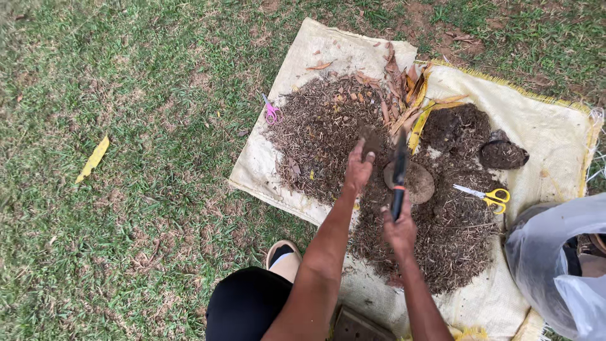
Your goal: The person uses a hand trowel and their hands to break apart a large organic root on a white sack spread over grass, occasionally clearing away loose organic debris.
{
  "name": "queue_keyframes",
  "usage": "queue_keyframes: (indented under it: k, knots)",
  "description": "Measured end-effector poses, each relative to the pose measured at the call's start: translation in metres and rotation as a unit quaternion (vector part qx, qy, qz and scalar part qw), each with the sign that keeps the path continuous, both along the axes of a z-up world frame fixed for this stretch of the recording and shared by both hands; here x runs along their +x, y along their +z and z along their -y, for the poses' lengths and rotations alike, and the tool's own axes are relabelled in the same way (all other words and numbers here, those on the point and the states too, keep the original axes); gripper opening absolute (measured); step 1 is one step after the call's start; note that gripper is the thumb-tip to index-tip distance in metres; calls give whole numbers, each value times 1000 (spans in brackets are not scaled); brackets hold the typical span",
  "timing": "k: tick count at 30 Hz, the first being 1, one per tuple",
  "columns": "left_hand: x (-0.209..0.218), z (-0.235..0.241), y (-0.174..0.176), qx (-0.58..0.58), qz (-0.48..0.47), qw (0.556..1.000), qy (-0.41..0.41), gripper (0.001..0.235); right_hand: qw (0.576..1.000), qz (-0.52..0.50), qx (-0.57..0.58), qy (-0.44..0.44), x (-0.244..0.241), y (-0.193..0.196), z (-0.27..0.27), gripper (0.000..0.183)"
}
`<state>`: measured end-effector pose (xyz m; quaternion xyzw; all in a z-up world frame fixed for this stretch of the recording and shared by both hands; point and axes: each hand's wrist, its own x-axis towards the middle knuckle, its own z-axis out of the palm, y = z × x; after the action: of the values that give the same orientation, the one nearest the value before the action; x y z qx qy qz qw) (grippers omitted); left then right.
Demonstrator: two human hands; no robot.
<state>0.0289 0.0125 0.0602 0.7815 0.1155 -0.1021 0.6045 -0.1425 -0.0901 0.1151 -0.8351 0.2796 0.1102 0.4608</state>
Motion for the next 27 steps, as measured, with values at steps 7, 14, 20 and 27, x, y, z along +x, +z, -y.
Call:
queue_keyframes:
  k: [7,14,20,27]
  knots:
    - [-91,-15,-17,261,-108,820,-498,151,988,-16,87,-130,-31,-33,42,92]
    - [-161,9,-81,476,-53,691,-541,136,985,20,142,-99,-63,-48,57,91]
    - [-137,34,-115,430,-89,751,-494,44,977,-32,170,-122,-60,-22,63,92]
    - [-43,50,-22,199,23,971,-129,70,972,12,191,-136,-59,-8,48,86]
